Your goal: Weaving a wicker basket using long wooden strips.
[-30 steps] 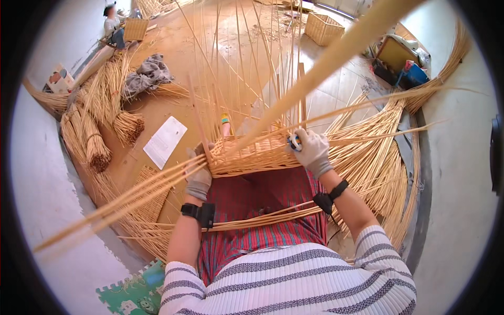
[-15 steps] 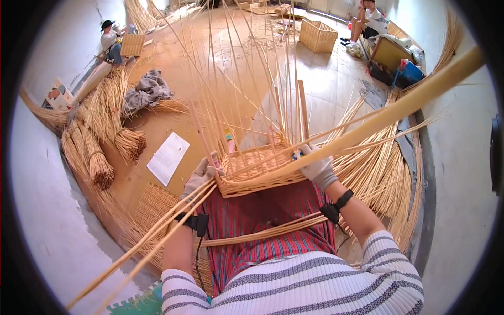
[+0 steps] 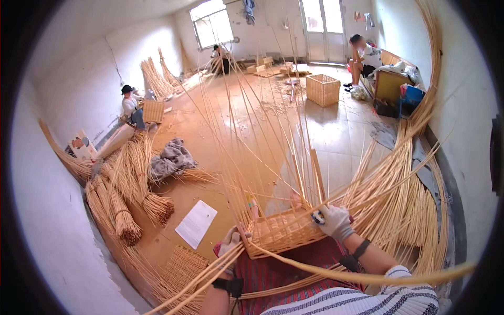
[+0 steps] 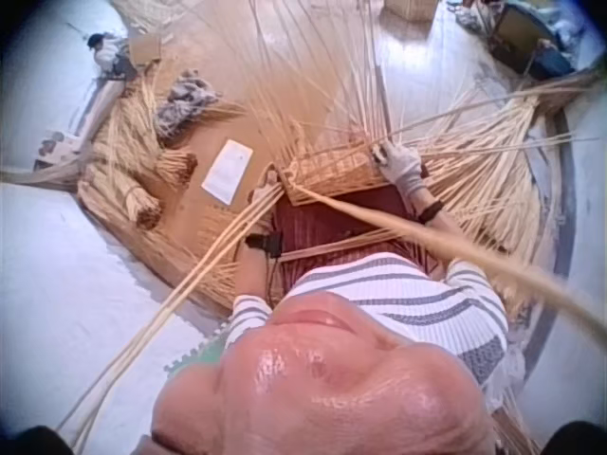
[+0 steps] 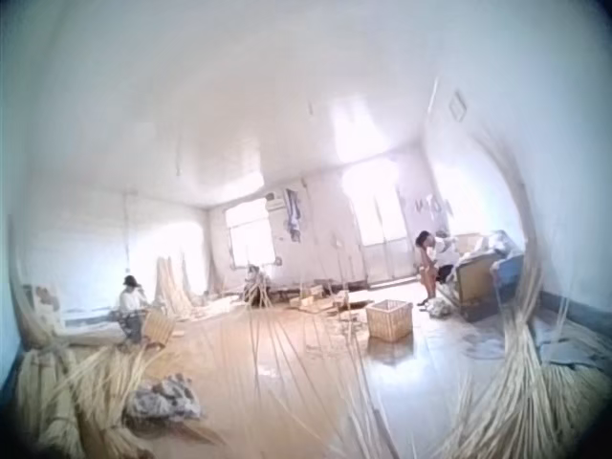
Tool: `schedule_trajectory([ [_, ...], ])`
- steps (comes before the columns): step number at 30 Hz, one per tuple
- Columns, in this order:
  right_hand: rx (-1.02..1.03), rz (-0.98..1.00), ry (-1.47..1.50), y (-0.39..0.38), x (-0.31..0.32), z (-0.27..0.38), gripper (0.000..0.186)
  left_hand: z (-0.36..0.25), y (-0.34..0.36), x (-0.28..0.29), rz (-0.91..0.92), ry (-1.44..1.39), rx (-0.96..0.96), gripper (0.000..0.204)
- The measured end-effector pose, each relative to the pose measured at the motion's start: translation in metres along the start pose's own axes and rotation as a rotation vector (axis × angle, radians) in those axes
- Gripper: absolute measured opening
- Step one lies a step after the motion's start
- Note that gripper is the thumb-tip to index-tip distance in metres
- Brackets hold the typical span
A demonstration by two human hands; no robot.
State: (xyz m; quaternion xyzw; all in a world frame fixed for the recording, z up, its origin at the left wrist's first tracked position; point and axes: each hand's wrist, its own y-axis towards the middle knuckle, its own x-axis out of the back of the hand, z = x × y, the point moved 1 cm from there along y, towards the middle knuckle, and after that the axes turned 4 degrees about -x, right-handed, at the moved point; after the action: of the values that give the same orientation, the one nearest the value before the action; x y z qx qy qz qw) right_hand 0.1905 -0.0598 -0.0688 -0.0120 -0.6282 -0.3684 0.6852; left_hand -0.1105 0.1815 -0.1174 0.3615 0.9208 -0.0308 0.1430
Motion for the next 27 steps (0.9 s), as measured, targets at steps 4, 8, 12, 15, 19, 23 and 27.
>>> schedule_trajectory([
  [4,-0.018,0.079,-0.009,-0.004,0.005,0.004,0.046,0.004,-0.019,-0.015,-0.039,-0.181,-0.142,0.051],
  [8,-0.005,0.096,0.024,0.005,0.011,0.013,0.043,0.046,-0.045,0.004,-0.254,-0.21,-0.234,0.045],
  [12,0.117,-0.241,0.12,-0.009,0.022,0.02,0.033,0.053,-0.064,-0.011,-0.578,0.354,-0.374,0.035],
  [15,0.367,-0.017,0.18,-0.027,0.011,0.018,0.025,0.038,-0.072,-0.015,-0.36,0.856,-0.255,0.041],
  [19,0.419,0.055,0.078,-0.029,0.003,0.019,0.025,0.004,-0.061,-0.025,-0.132,1.116,-0.443,0.051],
  [23,0.361,0.074,0.273,-0.027,0.012,0.01,0.025,0.01,-0.05,-0.016,-0.011,1.495,-0.453,0.054],
  [27,-0.028,0.26,0.364,-0.061,0.007,-0.018,0.029,0.0,-0.022,-0.014,-0.011,1.352,-0.457,0.063],
])
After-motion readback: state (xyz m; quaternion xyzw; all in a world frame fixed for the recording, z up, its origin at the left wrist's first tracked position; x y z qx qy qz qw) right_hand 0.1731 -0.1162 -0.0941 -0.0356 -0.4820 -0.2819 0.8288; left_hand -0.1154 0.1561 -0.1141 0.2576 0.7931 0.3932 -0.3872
